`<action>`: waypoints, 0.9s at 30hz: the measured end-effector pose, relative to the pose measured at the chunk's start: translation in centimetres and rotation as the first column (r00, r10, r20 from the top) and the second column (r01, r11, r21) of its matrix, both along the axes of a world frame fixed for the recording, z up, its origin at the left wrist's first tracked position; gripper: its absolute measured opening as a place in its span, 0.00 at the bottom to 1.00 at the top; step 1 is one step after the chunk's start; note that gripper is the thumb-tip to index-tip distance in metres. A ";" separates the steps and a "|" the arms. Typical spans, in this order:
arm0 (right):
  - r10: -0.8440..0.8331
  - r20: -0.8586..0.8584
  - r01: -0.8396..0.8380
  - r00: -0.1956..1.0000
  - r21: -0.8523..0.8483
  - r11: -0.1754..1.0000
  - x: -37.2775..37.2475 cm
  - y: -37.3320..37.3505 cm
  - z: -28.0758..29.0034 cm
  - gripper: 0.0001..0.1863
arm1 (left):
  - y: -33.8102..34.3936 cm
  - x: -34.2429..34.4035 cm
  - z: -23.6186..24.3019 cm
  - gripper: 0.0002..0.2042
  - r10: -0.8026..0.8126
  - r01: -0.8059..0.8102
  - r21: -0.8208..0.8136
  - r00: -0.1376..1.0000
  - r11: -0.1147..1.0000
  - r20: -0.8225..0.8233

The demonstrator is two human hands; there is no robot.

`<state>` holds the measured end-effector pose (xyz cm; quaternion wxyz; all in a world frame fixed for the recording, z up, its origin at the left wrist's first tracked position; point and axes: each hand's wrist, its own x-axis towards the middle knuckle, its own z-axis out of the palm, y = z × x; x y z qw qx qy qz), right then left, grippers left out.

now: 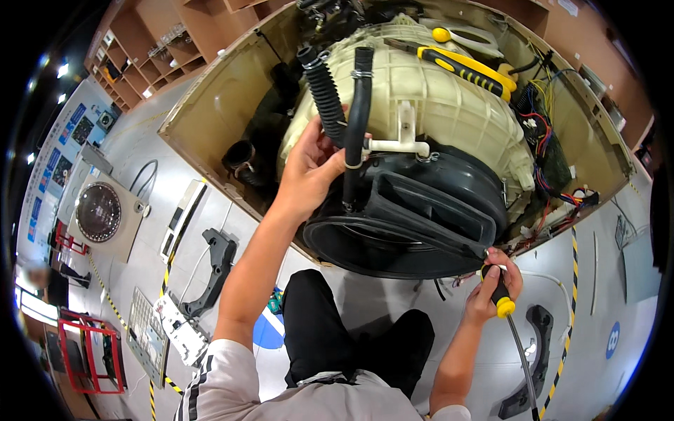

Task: The person repairs a washing machine by using pliers to detach a hose clamp from a rubber gasket, unscrewing a screw with a screwdriver, and pulling the gasket off the drum.

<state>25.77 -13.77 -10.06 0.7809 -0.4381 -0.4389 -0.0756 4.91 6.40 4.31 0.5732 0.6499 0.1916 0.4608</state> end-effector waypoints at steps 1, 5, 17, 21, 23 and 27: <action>-0.008 0.010 0.008 1.000 0.010 1.000 0.1 0.1 -0.1 0.14 | 0.1 0.0 -0.2 0.29 -0.019 0.019 0.002 1.000 1.000 0.008; 0.005 0.016 -0.005 1.000 0.028 1.000 0.3 0.1 -0.1 0.14 | -0.1 -0.2 -0.1 0.27 0.019 -0.019 -0.053 1.000 0.998 -0.005; 0.004 -0.022 -0.004 1.000 0.022 1.000 0.1 0.1 0.0 0.14 | -2.0 -1.2 -0.4 0.16 0.298 -0.315 0.163 0.947 0.935 0.119; 0.021 -0.033 -0.020 0.999 0.005 1.000 0.2 0.0 0.2 0.15 | -3.0 -1.0 0.5 0.15 0.203 -0.223 0.304 0.974 0.926 0.095; 0.025 -0.063 -0.026 0.998 -0.007 1.000 0.0 -0.1 0.4 0.14 | -3.7 -1.0 0.4 0.17 0.207 -0.189 0.254 0.977 0.949 -0.049; 0.013 -0.052 -0.012 0.999 0.021 1.000 0.5 -0.2 0.4 0.14 | -4.1 -1.9 0.0 0.14 0.099 -0.068 0.393 0.993 0.917 -0.060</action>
